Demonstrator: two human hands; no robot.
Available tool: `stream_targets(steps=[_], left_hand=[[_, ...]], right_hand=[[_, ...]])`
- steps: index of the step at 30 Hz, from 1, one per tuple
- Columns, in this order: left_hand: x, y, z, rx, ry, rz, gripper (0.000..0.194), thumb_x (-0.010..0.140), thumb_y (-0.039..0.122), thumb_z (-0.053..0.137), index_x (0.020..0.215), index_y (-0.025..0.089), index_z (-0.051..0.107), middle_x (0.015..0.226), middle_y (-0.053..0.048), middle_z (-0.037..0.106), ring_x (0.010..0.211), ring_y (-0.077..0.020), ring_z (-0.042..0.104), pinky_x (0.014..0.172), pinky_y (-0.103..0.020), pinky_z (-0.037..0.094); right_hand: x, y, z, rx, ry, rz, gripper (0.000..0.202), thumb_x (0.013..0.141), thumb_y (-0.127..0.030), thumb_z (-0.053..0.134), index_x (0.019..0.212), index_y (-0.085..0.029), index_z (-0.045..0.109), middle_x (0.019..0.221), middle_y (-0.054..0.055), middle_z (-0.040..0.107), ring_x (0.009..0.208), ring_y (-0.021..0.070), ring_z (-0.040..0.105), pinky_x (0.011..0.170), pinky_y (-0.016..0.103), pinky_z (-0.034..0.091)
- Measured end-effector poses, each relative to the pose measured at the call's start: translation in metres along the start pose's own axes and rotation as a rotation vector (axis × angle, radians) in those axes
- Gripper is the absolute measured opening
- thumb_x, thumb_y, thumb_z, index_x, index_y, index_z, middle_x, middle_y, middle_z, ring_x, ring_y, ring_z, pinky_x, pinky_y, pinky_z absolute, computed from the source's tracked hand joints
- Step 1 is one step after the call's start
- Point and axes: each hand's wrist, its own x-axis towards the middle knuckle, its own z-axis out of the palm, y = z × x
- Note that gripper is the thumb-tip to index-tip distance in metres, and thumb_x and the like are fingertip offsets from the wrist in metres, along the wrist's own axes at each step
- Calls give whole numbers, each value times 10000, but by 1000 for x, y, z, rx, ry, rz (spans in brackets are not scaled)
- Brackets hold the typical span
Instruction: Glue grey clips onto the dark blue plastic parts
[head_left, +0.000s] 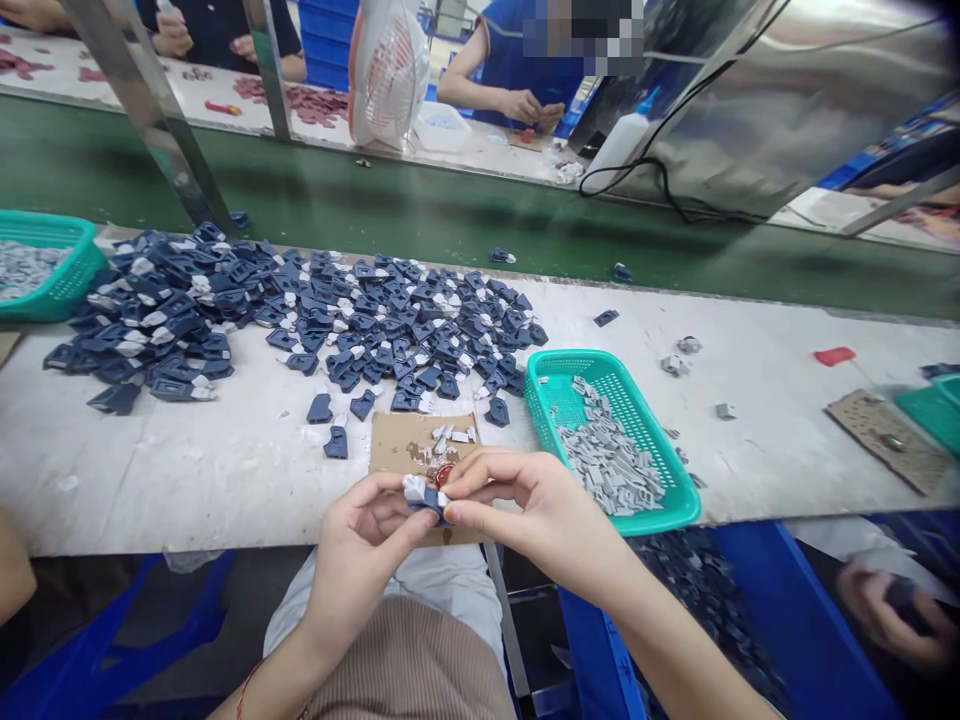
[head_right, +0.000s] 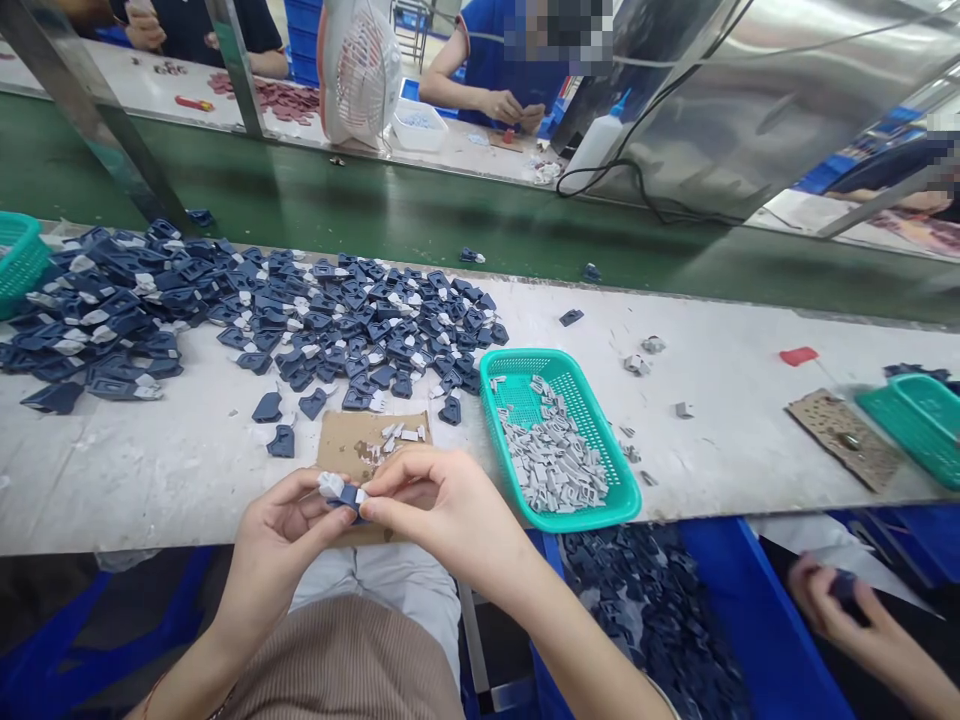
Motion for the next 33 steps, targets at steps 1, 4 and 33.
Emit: stream_targets(steps=[1,4,33], left_hand=[[-1,0,0,2,0,5,153,746,211,759,858,171,663,828,-43,754,773,-167,712,728,-228,570],[-3,1,0,1,8,24,148,734,210,769,839,171,673,839,-44,755,772,-173,717,720,-230,579],[32,44,15,-208,33,-106,363,783,295,713,1109,186,599,898,-31,626,628,-101,554,548,-197,452]], right_hand=[[-1,-1,1,-33,16,-21,74,762,-238,720,738,-168,714,835,43,700,814,183,659,734,280,532],[-3,-1,0,-47,31,-32,49,763,-217,730,750,-171,719,829,37,701,795,173,659,740,271,524],[13,35,27,253,160,-181,566,977,-579,290,1327,-194,512,595,-28,440,530,149,438,512,250,395]])
